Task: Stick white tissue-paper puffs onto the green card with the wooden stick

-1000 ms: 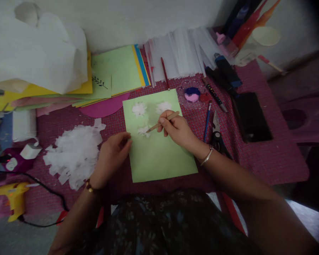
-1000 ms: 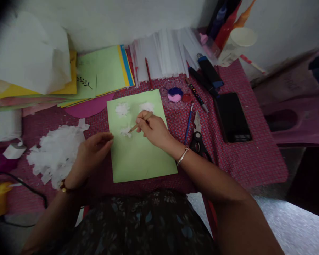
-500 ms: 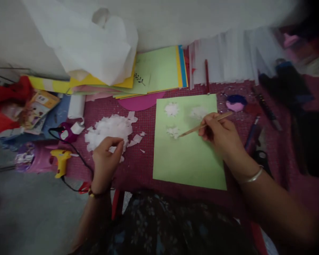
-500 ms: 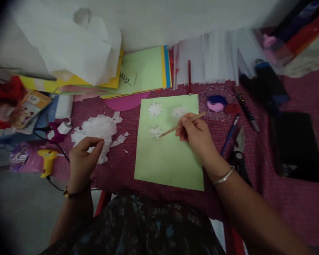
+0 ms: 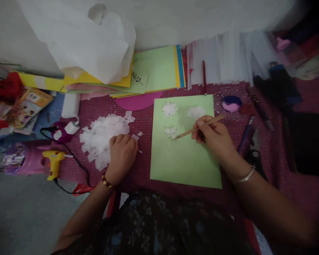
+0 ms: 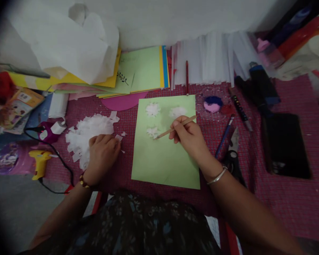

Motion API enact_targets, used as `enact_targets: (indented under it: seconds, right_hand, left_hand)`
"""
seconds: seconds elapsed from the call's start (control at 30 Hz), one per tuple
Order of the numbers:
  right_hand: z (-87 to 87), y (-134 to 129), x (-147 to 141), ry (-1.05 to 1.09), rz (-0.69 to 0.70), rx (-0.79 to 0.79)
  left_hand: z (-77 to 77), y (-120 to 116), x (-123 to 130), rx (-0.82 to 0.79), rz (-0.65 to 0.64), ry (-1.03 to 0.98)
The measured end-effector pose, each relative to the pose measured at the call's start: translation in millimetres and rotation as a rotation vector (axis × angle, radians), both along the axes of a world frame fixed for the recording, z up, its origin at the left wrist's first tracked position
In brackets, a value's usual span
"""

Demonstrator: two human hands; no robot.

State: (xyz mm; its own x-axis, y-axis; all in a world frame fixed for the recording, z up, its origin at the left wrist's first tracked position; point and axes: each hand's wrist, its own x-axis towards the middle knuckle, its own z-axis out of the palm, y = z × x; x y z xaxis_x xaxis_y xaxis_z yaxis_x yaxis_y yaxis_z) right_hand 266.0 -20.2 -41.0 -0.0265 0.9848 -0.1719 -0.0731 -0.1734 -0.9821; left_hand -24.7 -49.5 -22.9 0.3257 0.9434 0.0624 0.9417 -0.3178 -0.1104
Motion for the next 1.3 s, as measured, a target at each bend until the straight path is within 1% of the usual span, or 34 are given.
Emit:
enact_targets:
  seconds: [0.07,0.13,0.2,0.27,0.33,0.37,0.43,0.47,0.53,0.6,0.67,0.77,0.83,0.9,1.03,1.13,1.2,1.3]
  right_hand:
    - [2.2,-2.3,-2.7,-0.018,0.032,0.018]
    - [3.3,-4.2,-4.6,-0.048,0.061,0.054]
    - [2.6,-5.3,-5.0,-0.092,0.067,0.108]
    - [0.4,-5.8,-3.7,-0.153,0.044,0.162]
    - [-2.0,-6.2,-1.6,-0.219,0.014,0.2]
    - [-2.9,-6.5,-0.6,-0.252,0.002,0.214]
    - [-3.3,-7.4,0.8,-0.301,-0.02,0.237]
    - [-2.9,-7.9,1.1,-0.311,-0.027,0.245]
    - [-1.6,-8.8,1.1,-0.289,-0.039,0.266]
    - [-0.7,-9.1,0.7,-0.236,-0.022,0.282]
    - [-1.2,-8.8,0.4,-0.197,0.019,0.285]
    - [-3.4,-7.6,0.0,-0.218,0.081,0.265]
    - [-4.5,-6.8,-0.4,-0.236,0.079,0.263]
    - [-4.7,-6.1,-1.0,-0.227,0.052,0.273]
    - [-4.8,-4.5,-2.0,-0.213,0.026,0.294]
    - [-6.1,-1.9,-2.3,-0.193,0.018,0.257]
    - [-7.4,1.2,-1.6,-0.147,-0.008,0.195]
    - [-8.4,6.6,1.1,-0.047,-0.066,0.089]
  left_hand:
    - [-4.7,6.0,-3.7,0.024,0.018,-0.052]
    - [-6.6,14.2,-9.6,0.03,0.047,-0.153]
    - [-3.8,22.9,-14.7,0.037,0.059,-0.304]
    - [4.2,30.1,-14.7,0.065,0.052,-0.476]
    - [15.0,34.5,-6.8,0.083,0.03,-0.624]
    - [20.2,36.0,-0.1,0.062,0.015,-0.681]
    - [27.5,38.5,16.9,-0.058,-0.018,-0.774]
    - [28.8,40.0,25.8,-0.134,-0.026,-0.812]
    - [26.1,44.1,41.9,-0.283,-0.031,-0.867]
    - [17.5,48.9,53.4,-0.375,-0.021,-0.929]
    - [5.7,53.3,59.8,-0.437,-0.007,-1.019]
    - [-10.5,56.4,61.6,-0.52,0.023,-1.145]
    - [-17.3,56.1,60.3,-0.566,0.045,-1.188]
    - [-20.7,55.1,58.7,-0.604,0.07,-1.21]
    - [-20.9,53.7,57.0,-0.634,0.088,-1.195]
    - [-17.9,53.4,57.1,-0.617,0.028,-1.141]
    - [-15.8,53.4,58.3,-0.611,-0.027,-1.106]
    - [-15.4,55.0,62.7,-0.643,-0.084,-1.058]
